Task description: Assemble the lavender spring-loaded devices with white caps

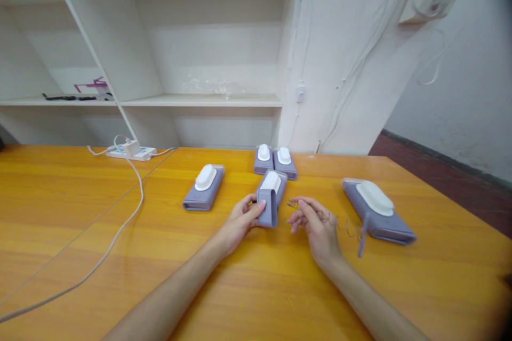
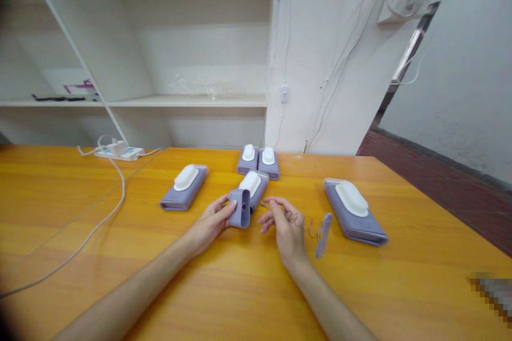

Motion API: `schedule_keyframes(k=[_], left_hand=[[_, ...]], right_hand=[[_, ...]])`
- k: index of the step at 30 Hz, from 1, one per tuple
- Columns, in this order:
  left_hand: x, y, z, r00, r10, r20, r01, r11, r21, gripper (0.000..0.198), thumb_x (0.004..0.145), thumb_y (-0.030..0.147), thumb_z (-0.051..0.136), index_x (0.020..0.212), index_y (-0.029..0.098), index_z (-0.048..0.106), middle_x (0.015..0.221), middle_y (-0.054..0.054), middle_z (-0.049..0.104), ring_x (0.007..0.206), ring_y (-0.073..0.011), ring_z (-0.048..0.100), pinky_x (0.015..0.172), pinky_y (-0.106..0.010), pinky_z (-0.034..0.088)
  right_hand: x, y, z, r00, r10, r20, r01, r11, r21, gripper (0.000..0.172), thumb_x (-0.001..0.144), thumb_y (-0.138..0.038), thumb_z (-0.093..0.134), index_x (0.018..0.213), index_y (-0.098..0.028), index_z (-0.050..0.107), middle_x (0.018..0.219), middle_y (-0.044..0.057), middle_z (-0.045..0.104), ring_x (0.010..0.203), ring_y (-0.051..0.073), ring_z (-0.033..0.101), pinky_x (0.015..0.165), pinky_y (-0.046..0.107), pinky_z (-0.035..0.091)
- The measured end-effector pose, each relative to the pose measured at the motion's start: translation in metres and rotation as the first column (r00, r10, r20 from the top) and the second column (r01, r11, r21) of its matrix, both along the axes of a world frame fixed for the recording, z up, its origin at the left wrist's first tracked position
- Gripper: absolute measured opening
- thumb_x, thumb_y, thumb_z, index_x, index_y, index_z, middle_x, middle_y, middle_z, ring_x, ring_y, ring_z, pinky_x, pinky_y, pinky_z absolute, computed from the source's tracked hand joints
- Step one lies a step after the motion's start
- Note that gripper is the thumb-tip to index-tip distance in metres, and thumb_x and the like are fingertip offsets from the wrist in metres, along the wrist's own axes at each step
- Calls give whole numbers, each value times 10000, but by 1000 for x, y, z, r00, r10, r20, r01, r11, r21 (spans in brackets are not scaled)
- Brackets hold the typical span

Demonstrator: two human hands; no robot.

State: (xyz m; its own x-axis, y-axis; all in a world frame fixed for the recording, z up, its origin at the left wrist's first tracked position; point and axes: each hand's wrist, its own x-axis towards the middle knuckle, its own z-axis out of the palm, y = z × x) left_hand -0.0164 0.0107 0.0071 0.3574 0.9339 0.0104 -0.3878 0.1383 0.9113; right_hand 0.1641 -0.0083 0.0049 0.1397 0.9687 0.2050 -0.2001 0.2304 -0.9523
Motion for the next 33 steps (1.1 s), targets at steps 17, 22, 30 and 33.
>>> schedule_keyframes(k=[17, 22, 30, 33], left_hand=[[-2, 0, 0, 992, -112, -49, 116, 991, 74, 379, 802, 412, 625, 1058, 136, 583, 981, -96, 651, 838, -165, 627, 804, -312, 486], [-2, 0, -3, 992, -110, -54, 115, 989, 92, 330, 834, 368, 596, 1059, 131, 553, 976, -96, 647, 838, -156, 621, 816, -322, 485], [-2, 0, 0, 990, -118, -73, 124, 989, 86, 396, 793, 359, 650, 1079, 124, 509, 935, -109, 665, 833, -170, 637, 806, -323, 484], [-2, 0, 0, 988, -124, -87, 132, 988, 84, 396, 772, 345, 676, 1051, 128, 497, 904, -97, 670, 817, -164, 638, 795, -311, 479]], right_hand=[[-10, -7, 11, 974, 167, 152, -153, 983, -97, 377, 709, -418, 726, 943, -126, 685, 607, 43, 674, 519, 164, 611, 514, 276, 518], [-8, -3, 8, 972, 157, 174, -137, 983, -121, 377, 711, -429, 721, 917, -116, 680, 590, 51, 675, 515, 177, 624, 540, 293, 528], [-8, 0, 6, 956, 95, 279, -72, 993, -90, 381, 745, -468, 677, 877, -110, 683, 562, 60, 672, 493, 184, 629, 534, 285, 505], [-7, 0, 5, 953, 91, 290, -68, 994, -88, 373, 751, -463, 670, 884, -114, 684, 572, 60, 677, 501, 182, 632, 543, 281, 506]])
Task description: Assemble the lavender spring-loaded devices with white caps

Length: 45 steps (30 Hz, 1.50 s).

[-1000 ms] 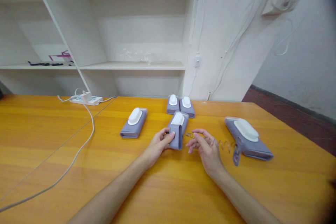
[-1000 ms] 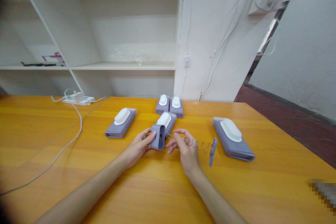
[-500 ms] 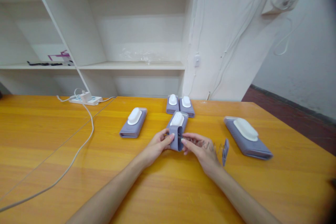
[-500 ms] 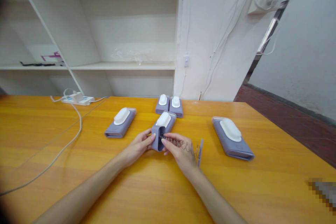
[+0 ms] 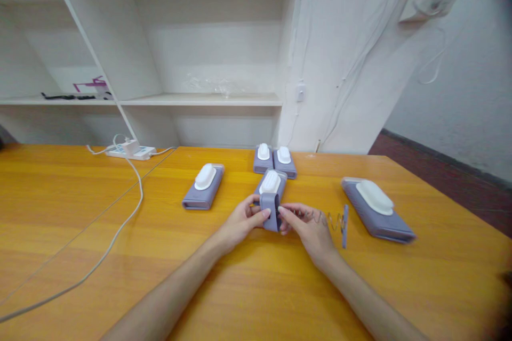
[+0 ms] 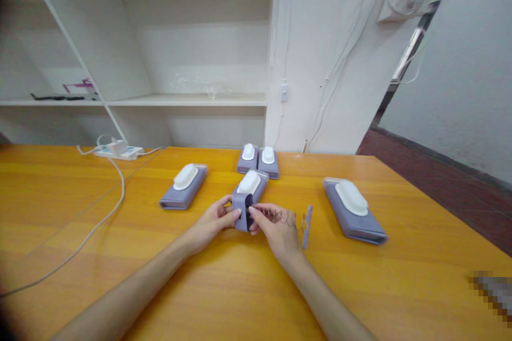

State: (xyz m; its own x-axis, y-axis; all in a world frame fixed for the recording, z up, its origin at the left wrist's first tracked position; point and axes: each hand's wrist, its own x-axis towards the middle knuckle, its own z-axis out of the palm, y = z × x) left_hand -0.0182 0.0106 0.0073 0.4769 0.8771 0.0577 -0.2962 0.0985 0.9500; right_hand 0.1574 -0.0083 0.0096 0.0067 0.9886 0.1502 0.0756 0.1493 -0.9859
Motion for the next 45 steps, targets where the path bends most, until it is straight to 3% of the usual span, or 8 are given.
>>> schedule_keyframes(k=[7, 14, 25, 35, 41, 45], left_hand=[[-1, 0, -1, 1000, 0, -29, 1, 1000, 27, 378, 779, 338, 668, 1037, 139, 476, 884, -78, 673, 793, -146, 631, 774, -284, 467], [-2, 1, -5, 999, -21, -24, 22, 1000, 21, 376, 786, 328, 662, 1044, 160, 446, 908, -67, 670, 818, -145, 636, 785, -282, 464], [0, -4, 3, 995, -86, -46, 87, 996, 15, 381, 771, 329, 677, 1008, 165, 428, 837, -56, 682, 774, -147, 646, 779, -285, 466], [0, -4, -1, 990, -139, 17, 139, 990, 25, 386, 771, 277, 685, 1027, 184, 413, 883, -46, 679, 809, -139, 647, 793, -279, 466], [3, -7, 2, 999, 30, 41, -31, 999, 18, 362, 768, 305, 685, 1011, 166, 456, 909, -65, 670, 817, -149, 638, 786, -281, 472], [2, -5, 6, 991, 90, 95, -84, 995, -60, 440, 795, 331, 651, 1158, 176, 456, 994, -81, 650, 826, -151, 637, 781, -292, 487]], right_hand=[[-3, -2, 4, 998, 43, 42, -42, 998, -36, 359, 743, -425, 665, 910, -109, 695, 564, 52, 671, 496, 167, 624, 519, 255, 502], [-2, 1, -2, 987, 37, 158, -27, 998, -61, 367, 762, -450, 615, 905, -122, 698, 471, 10, 598, 385, 129, 522, 388, 215, 400], [-5, -2, 2, 958, 50, 282, -48, 999, -16, 231, 765, -356, 604, 637, -169, 649, 416, -39, 513, 368, 97, 483, 400, 187, 342], [-6, -4, 3, 962, 100, 255, -92, 995, -42, 242, 740, -370, 625, 611, -167, 644, 385, -50, 481, 339, 84, 437, 380, 187, 302], [-4, 0, -1, 997, 60, 51, -57, 997, -45, 332, 736, -432, 662, 913, -154, 628, 501, -39, 551, 380, 111, 505, 374, 200, 364], [-5, 3, -3, 994, 17, -106, -19, 1000, -13, 449, 670, -454, 723, 968, -179, 529, 582, -59, 536, 370, 103, 493, 324, 194, 346]])
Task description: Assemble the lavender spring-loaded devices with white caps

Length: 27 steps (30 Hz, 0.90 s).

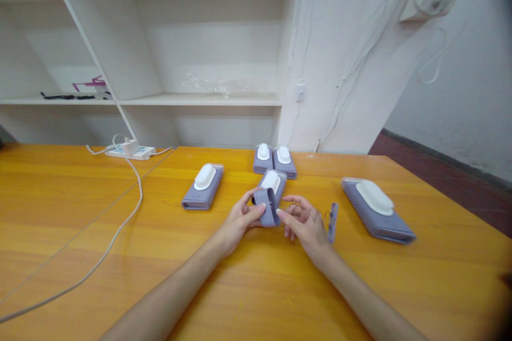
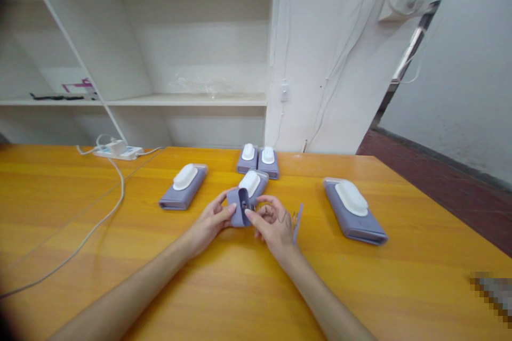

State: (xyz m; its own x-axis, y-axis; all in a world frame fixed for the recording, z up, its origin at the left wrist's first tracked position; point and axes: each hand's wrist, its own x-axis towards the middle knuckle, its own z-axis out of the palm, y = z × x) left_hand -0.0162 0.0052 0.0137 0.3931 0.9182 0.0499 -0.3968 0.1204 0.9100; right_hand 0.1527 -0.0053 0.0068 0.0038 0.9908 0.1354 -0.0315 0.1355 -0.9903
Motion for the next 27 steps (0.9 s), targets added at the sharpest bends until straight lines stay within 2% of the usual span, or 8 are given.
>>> schedule_keyframes(k=[2, 5, 8, 10, 12, 17, 24, 27], left_hand=[[-1, 1, 2, 999, -2, 40, 3, 1000, -25, 438, 807, 342, 633, 1177, 185, 461, 1047, -86, 632, 846, -152, 635, 797, -300, 488], [-3, 0, 3, 997, 13, 77, -10, 999, -38, 377, 804, 347, 634, 1115, 197, 480, 1038, -66, 624, 856, -148, 631, 774, -282, 487], [-3, -1, 2, 994, 14, 105, -10, 999, -40, 365, 760, 320, 686, 1033, 207, 471, 988, -35, 623, 836, -136, 631, 756, -265, 481], [-2, -3, 2, 992, -33, 122, 38, 999, -36, 388, 728, 280, 721, 992, 208, 446, 970, -27, 627, 826, -130, 633, 780, -275, 477], [-1, -3, 1, 989, -78, 126, 82, 996, -25, 406, 720, 252, 730, 978, 211, 419, 957, -28, 633, 828, -131, 635, 805, -294, 476], [0, -1, -3, 995, -66, 77, 66, 998, 5, 458, 699, 240, 746, 1005, 205, 407, 934, -31, 639, 827, -139, 637, 814, -320, 493], [3, 1, -10, 981, -6, -192, 24, 995, 94, 389, 684, 335, 741, 921, 159, 487, 855, -33, 616, 622, -95, 574, 523, -203, 462], [7, -1, -13, 959, 38, -279, -4, 993, 122, 461, 678, 378, 735, 1004, 180, 476, 743, 20, 576, 498, -68, 503, 444, -182, 389]], right_hand=[[0, 0, -3, 1000, 12, -23, -12, 1000, 5, 466, 657, -453, 737, 967, -184, 516, 659, -44, 551, 409, 98, 503, 326, 189, 352], [-1, -2, -7, 995, 84, 49, -84, 996, 5, 481, 685, -428, 731, 1046, -180, 531, 766, -11, 590, 497, 103, 525, 377, 195, 390], [-3, -5, -6, 981, 139, 132, -146, 988, 43, 448, 708, -381, 730, 1073, -169, 577, 860, 30, 647, 644, 141, 582, 558, 242, 482], [-4, -7, -4, 977, 165, 136, -177, 981, 75, 372, 730, -353, 717, 1033, -165, 610, 930, 53, 665, 787, 182, 609, 704, 281, 497], [-4, -8, -2, 978, 180, 109, -191, 977, 94, 324, 751, -335, 701, 1015, -166, 617, 977, 64, 666, 877, 208, 605, 771, 299, 489], [-3, -8, -2, 988, 145, 58, -152, 980, 130, 302, 766, -328, 694, 1009, -181, 589, 981, 66, 661, 900, 213, 601, 747, 289, 494], [-1, -11, 4, 1000, -21, -16, 24, 988, 156, 329, 748, -361, 710, 986, -192, 557, 963, 72, 651, 852, 209, 605, 672, 273, 515], [1, -11, 7, 994, -55, -91, 67, 987, 145, 341, 758, -393, 692, 999, -199, 551, 918, 57, 644, 757, 195, 599, 583, 266, 521]])
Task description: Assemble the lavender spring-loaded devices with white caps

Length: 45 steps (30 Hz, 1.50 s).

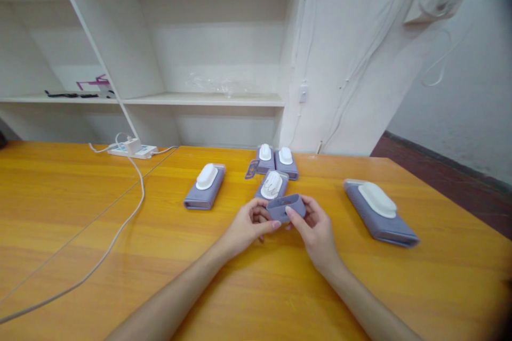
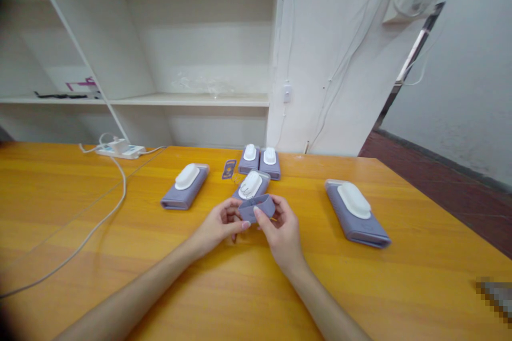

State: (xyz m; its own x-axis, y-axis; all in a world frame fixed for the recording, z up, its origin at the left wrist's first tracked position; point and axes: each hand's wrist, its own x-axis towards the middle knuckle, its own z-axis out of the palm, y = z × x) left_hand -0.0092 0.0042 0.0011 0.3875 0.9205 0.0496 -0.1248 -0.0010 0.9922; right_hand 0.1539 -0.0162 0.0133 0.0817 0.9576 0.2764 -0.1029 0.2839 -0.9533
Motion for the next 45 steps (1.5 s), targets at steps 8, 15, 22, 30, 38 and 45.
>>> schedule_keyframes(k=[8, 15, 22, 30, 38, 45], left_hand=[[-11, 3, -1, 822, 456, -340, -179, 775, 606, 241, 808, 281, 574, 1030, 195, 534, 885, -42, 568, 793, -157, 539, 716, -279, 447], [-14, 3, -3, 621, 573, -534, 75, 636, 768, 444, 830, 150, 451, 1268, 186, 388, 1322, -138, 422, 1188, -251, 430, 985, -433, 365], [-15, 6, -3, 436, 708, -555, 35, 603, 797, 256, 833, 157, 454, 1072, 213, 526, 1283, -118, 461, 1179, -272, 439, 926, -452, 396], [-17, 9, -5, 417, 653, -632, 267, 577, 772, 489, 844, 96, 406, 1300, 274, 415, 1412, -107, 393, 1291, -264, 355, 1036, -514, 265], [-8, -2, 7, 254, 732, -632, 366, 532, 764, 486, 834, 116, 436, 1292, 280, 446, 1174, -135, 518, 1053, -276, 481, 865, -444, 368], [10, -24, 7, 170, 782, -600, 469, 471, 747, 431, 873, 145, 401, 1301, 188, 425, 929, -107, 541, 840, -242, 493, 692, -373, 380]], right_hand=[[19, 19, -4, 927, -211, -309, 190, 977, -97, 296, 775, -455, 643, 842, -183, 550, 734, 2, 566, 563, 129, 527, 398, 199, 404], [28, 28, -9, 886, -246, -392, 185, 965, -187, 306, 733, -455, 681, 823, -192, 554, 725, -18, 570, 557, 126, 527, 388, 199, 380], [28, 27, -11, 906, -245, -346, 191, 964, -185, 329, 723, -483, 674, 804, -189, 549, 675, -17, 561, 527, 130, 517, 394, 211, 380], [28, 28, -12, 918, -218, -332, 170, 971, -167, 298, 734, -472, 668, 785, -203, 551, 658, -36, 552, 515, 125, 502, 387, 215, 376], [29, 28, -13, 913, -216, -347, 164, 971, -173, 298, 735, -460, 679, 789, -194, 556, 662, -31, 531, 521, 118, 490, 376, 206, 372], [30, 29, -16, 909, -216, -357, 170, 973, -156, 307, 732, -467, 682, 788, -187, 569, 682, -29, 533, 525, 110, 478, 373, 196, 376]])
